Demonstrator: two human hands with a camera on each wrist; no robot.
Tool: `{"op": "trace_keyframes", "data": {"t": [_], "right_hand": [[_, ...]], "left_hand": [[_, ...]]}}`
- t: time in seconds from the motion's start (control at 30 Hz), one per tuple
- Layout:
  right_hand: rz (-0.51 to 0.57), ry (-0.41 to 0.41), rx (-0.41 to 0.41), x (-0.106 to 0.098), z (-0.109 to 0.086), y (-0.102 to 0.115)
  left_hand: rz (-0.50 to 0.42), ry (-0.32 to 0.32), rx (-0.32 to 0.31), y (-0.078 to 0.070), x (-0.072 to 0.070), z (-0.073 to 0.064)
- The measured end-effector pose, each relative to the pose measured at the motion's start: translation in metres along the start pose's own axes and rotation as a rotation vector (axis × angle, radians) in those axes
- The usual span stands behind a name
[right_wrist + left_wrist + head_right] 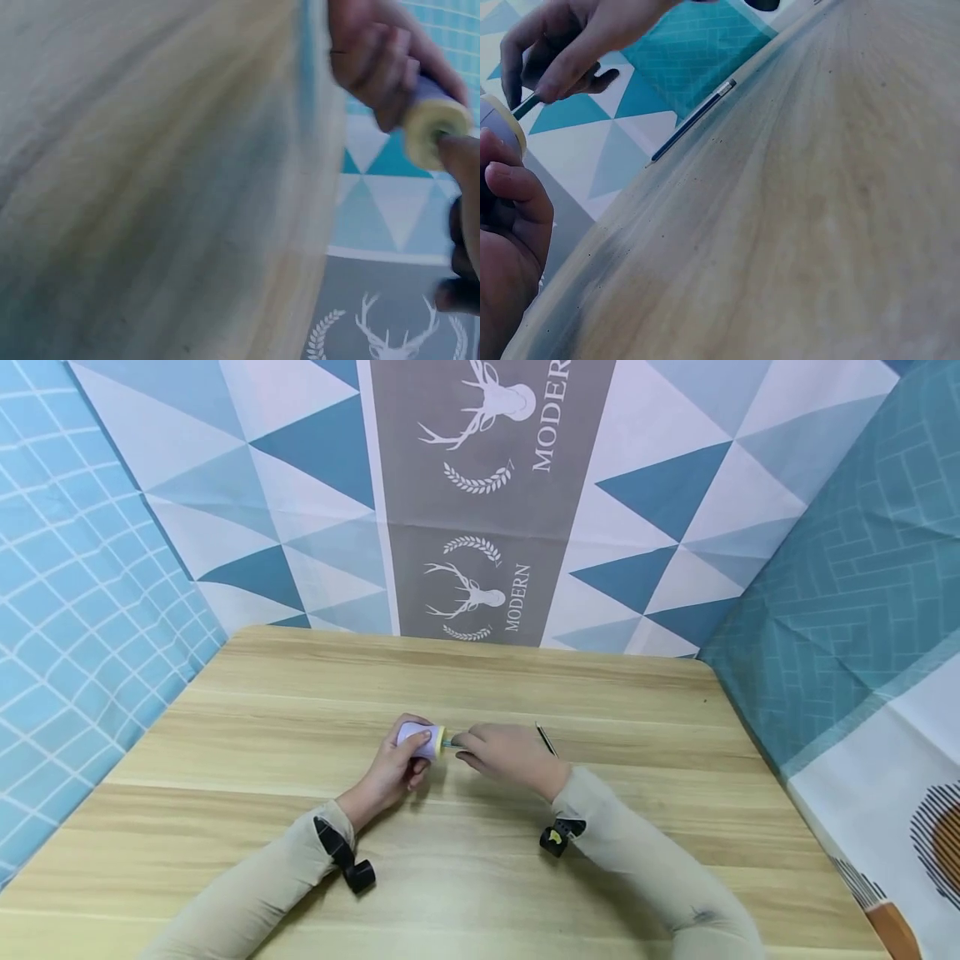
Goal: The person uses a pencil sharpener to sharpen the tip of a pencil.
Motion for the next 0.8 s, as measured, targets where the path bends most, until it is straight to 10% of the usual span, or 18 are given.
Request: {"op": "trace_keyframes", "data": {"t": [0.17,0.33,0.53,0.8], "right_hand": [[-0.368,-0.054,-0.161,0.009,0.002,0.01],[-0.387,0.093,-0.131,0.024,0.004,0.005],[-0.057,0.285,0.134,0.032,0.007,-0.008],[0.569,0.334,0.395,0.03,0.01,-0.022]], "left_hand": [[-0.013,0.001,0.002,-0.001,0.0,0.0],[-0.018,-0.003,-0.012,0.001,-0.001,-0.002],[-0.046,0.008,-0.055,0.007,0.001,-0.004],[-0.041,0.039,-0.052,0.005,0.003,-0.003]]}}
Point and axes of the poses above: each hand's wrist, its own z-axis towards the middle knuckle, its own x-axis out of the palm, y = z × x, the point moved 8 cm from there along z, towards the middle knuckle, and after that the axes turned 13 degrees about z, right-handed, at the moved point
